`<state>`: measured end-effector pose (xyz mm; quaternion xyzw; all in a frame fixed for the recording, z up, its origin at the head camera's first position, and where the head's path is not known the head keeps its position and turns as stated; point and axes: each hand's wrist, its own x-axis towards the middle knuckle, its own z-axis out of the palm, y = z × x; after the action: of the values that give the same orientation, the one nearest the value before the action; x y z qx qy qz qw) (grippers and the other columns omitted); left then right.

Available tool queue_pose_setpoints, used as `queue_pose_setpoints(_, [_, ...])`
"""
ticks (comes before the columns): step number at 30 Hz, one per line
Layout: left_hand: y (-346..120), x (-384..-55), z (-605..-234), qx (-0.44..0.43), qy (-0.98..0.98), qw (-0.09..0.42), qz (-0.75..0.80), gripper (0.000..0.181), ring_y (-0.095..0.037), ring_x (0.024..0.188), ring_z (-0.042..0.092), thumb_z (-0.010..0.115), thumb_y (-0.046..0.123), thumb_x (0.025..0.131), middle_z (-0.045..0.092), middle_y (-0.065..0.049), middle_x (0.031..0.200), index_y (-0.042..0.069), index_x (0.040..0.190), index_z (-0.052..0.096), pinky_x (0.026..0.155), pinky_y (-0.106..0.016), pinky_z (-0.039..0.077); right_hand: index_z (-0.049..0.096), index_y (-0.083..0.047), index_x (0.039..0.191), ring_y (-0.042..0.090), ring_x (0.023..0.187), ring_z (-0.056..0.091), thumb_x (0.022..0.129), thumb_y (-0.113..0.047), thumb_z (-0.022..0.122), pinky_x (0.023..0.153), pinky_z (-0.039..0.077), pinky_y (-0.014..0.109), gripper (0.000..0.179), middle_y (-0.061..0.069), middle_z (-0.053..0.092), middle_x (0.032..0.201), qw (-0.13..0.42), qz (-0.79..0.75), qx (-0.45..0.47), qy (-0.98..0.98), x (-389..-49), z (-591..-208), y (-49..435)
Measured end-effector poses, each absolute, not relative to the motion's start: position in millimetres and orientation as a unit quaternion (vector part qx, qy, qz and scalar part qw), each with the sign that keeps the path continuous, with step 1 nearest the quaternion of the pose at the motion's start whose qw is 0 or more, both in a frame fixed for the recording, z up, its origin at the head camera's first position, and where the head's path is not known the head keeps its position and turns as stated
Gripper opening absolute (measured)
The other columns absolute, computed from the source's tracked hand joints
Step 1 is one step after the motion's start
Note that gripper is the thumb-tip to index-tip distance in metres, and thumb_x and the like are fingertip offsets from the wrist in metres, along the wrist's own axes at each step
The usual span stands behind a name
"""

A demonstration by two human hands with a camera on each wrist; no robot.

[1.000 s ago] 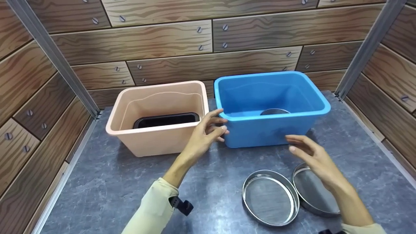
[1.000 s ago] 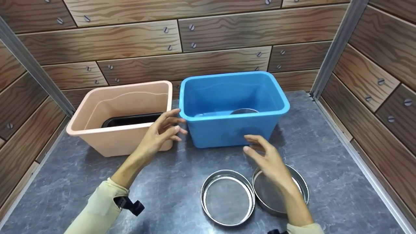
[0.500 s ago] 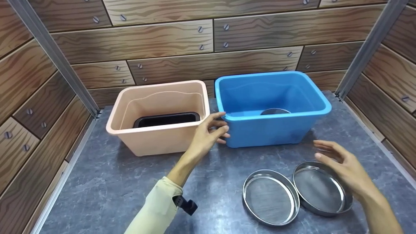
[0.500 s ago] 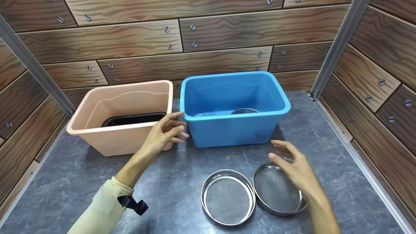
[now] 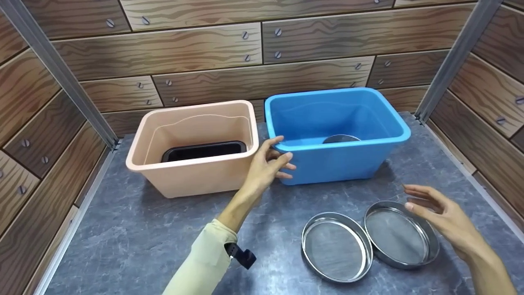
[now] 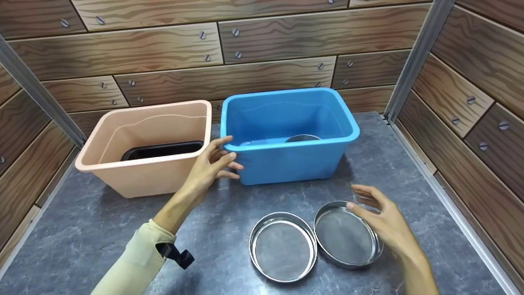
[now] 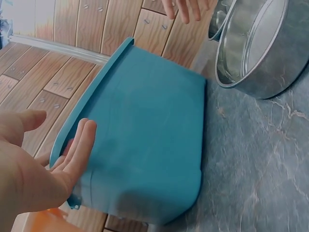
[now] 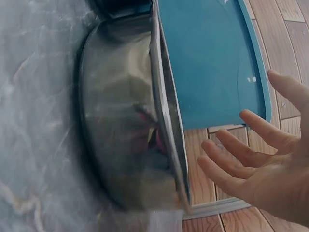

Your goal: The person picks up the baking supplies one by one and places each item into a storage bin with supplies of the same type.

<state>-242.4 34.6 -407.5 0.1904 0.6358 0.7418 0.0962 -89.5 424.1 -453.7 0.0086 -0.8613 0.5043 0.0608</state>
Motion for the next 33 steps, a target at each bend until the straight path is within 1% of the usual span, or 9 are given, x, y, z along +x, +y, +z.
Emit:
queue_pose_setpoints(5, [36.2, -245.3, -407.1, 0.160, 0.620, 0.093, 0.762, 0.058, -0.024, 0.086, 0.075, 0.066, 0.014, 0.103, 0.060, -0.022, 0.109, 0.008, 0.155, 0.042, 0.077, -0.042, 0.067, 0.046, -0.001, 0.152, -0.001, 0.122, 0.060, 0.105, -0.006, 0.060, 0.095, 0.050, 0.010, 0.050, -0.019, 0.061, 0.136, 0.051, 0.542, 0.024, -0.838, -84.4, -457.4, 432.8])
queue_pose_setpoints(9, [37.5, -247.5, -407.4, 0.138, 0.589, 0.091, 0.791, 0.056, -0.023, 0.082, 0.075, 0.066, 0.008, 0.102, 0.059, -0.016, 0.098, 0.006, 0.154, 0.044, 0.077, -0.043, 0.067, 0.046, 0.000, 0.151, 0.001, 0.121, 0.061, 0.105, -0.003, 0.060, 0.095, 0.049, 0.010, 0.049, -0.017, 0.063, 0.135, 0.048, 0.558, 0.025, -0.828, -82.8, -463.5, 439.0])
queue_pose_setpoints(12, [39.4, -249.0, -407.8, 0.128, 0.565, 0.089, 0.810, 0.056, -0.024, 0.079, 0.075, 0.067, 0.003, 0.100, 0.058, -0.011, 0.091, 0.004, 0.152, 0.046, 0.077, -0.044, 0.067, 0.049, 0.002, 0.148, 0.003, 0.118, 0.064, 0.103, 0.001, 0.060, 0.095, 0.050, 0.011, 0.047, -0.011, 0.067, 0.131, 0.066, 0.606, 0.018, -0.793, -81.5, -469.4, 442.7])
queue_pose_setpoints(16, [42.7, -251.8, -409.3, 0.123, 0.553, 0.090, 0.819, 0.056, -0.023, 0.076, 0.075, 0.070, 0.002, 0.098, 0.058, -0.008, 0.088, 0.004, 0.150, 0.048, 0.077, -0.044, 0.067, 0.054, 0.003, 0.144, 0.006, 0.113, 0.069, 0.099, 0.009, 0.062, 0.094, 0.054, 0.013, 0.046, -0.002, 0.072, 0.127, 0.109, 0.675, 0.010, -0.729, -78.5, -474.5, 450.2])
queue_pose_setpoints(19, [43.4, -253.4, -410.2, 0.119, 0.551, 0.088, 0.821, 0.056, -0.023, 0.075, 0.075, 0.071, 0.003, 0.098, 0.058, -0.008, 0.085, 0.005, 0.149, 0.049, 0.074, -0.044, 0.067, 0.056, 0.002, 0.143, 0.004, 0.111, 0.069, 0.099, 0.007, 0.063, 0.091, 0.054, 0.012, 0.045, -0.006, 0.072, 0.125, 0.115, 0.661, -0.001, -0.742, -76.4, -476.9, 456.5])
queue_pose_setpoints(23, [42.9, -254.6, -410.7, 0.109, 0.546, 0.079, 0.827, 0.055, -0.023, 0.072, 0.075, 0.071, 0.004, 0.098, 0.058, -0.007, 0.081, 0.008, 0.148, 0.050, 0.067, -0.043, 0.067, 0.057, 0.000, 0.142, -0.001, 0.111, 0.066, 0.100, 0.003, 0.064, 0.090, 0.053, 0.010, 0.043, -0.014, 0.071, 0.124, 0.093, 0.609, -0.017, -0.788, -74.6, -481.6, 461.2])
queue_pose_setpoints(27, [44.9, -255.5, -411.2, 0.105, 0.538, 0.076, 0.833, 0.055, -0.022, 0.070, 0.074, 0.073, 0.003, 0.097, 0.058, -0.008, 0.080, 0.008, 0.147, 0.051, 0.065, -0.042, 0.067, 0.059, -0.003, 0.141, -0.003, 0.111, 0.065, 0.100, 0.002, 0.065, 0.089, 0.052, 0.009, 0.042, -0.017, 0.070, 0.123, 0.079, 0.583, -0.032, -0.808, -72.9, -485.5, 463.7])
queue_pose_setpoints(29, [46.6, -255.8, -411.3, 0.103, 0.534, 0.076, 0.836, 0.056, -0.022, 0.069, 0.074, 0.074, 0.002, 0.096, 0.059, -0.008, 0.080, 0.009, 0.146, 0.051, 0.064, -0.041, 0.067, 0.059, -0.004, 0.142, -0.005, 0.109, 0.064, 0.101, -0.001, 0.065, 0.088, 0.052, 0.009, 0.042, -0.020, 0.069, 0.122, 0.076, 0.559, -0.037, -0.825, -72.1, -486.8, 465.0])
queue_pose_setpoints(33, [49.8, -256.4, -412.7, 0.096, 0.532, 0.077, 0.838, 0.058, -0.022, 0.067, 0.074, 0.074, 0.000, 0.094, 0.061, -0.007, 0.079, 0.011, 0.147, 0.052, 0.061, -0.039, 0.066, 0.058, -0.004, 0.145, -0.007, 0.107, 0.063, 0.102, -0.007, 0.067, 0.085, 0.056, 0.013, 0.044, -0.027, 0.067, 0.119, 0.056, 0.521, -0.054, -0.850, -70.7, -487.9, 466.9])
